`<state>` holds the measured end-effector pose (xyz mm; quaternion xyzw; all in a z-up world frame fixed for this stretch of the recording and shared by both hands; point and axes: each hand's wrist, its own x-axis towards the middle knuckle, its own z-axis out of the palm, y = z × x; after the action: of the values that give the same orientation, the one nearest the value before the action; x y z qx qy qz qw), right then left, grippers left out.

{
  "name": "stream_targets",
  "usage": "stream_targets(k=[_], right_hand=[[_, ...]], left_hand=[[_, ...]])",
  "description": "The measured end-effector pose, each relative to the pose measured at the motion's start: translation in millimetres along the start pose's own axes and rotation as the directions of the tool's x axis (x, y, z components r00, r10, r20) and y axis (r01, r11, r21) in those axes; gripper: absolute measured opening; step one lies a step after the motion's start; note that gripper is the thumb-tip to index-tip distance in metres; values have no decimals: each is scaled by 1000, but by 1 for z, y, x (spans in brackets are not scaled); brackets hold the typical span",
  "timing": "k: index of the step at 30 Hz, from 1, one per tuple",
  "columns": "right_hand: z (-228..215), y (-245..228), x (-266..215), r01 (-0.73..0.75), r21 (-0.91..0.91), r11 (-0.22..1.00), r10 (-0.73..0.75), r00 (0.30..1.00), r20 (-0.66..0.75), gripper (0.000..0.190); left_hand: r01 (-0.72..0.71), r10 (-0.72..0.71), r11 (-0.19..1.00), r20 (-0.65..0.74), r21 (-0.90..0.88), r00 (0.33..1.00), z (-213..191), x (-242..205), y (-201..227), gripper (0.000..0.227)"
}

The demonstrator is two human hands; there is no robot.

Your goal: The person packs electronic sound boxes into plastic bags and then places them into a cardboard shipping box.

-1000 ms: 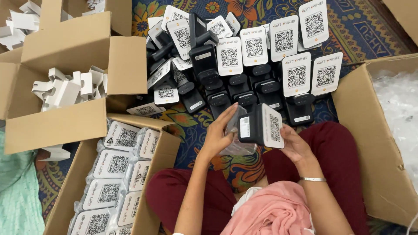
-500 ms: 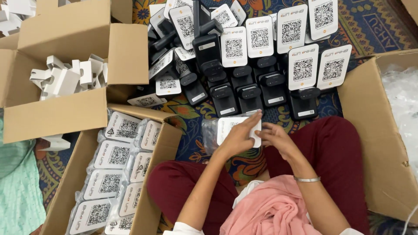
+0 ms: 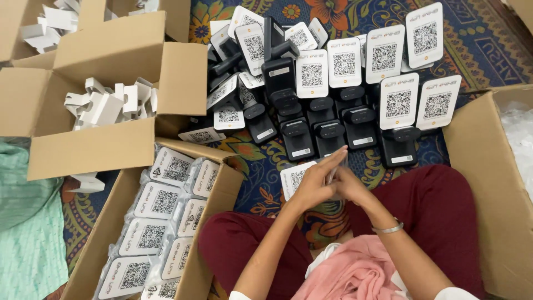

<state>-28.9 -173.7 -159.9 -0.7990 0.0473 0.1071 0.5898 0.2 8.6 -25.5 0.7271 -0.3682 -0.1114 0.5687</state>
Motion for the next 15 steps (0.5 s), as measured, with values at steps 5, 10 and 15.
stream_targets(k=[5,10,15], right_hand=[[-17,-36,40,33,-166,986,-5,986,166,7],[-20,-20,90,300,-471,830,-37,872,489,17],[-1,37,140,423,-488,764,-58,797,601,12]], left_hand=[[111,-104,993,-138,37,985,-9,2,19,87],[155,-170,984,-226,-85,959,-6,4,27,85],[-26,-40,952,-206,-306,978,-19,0,56,66]])
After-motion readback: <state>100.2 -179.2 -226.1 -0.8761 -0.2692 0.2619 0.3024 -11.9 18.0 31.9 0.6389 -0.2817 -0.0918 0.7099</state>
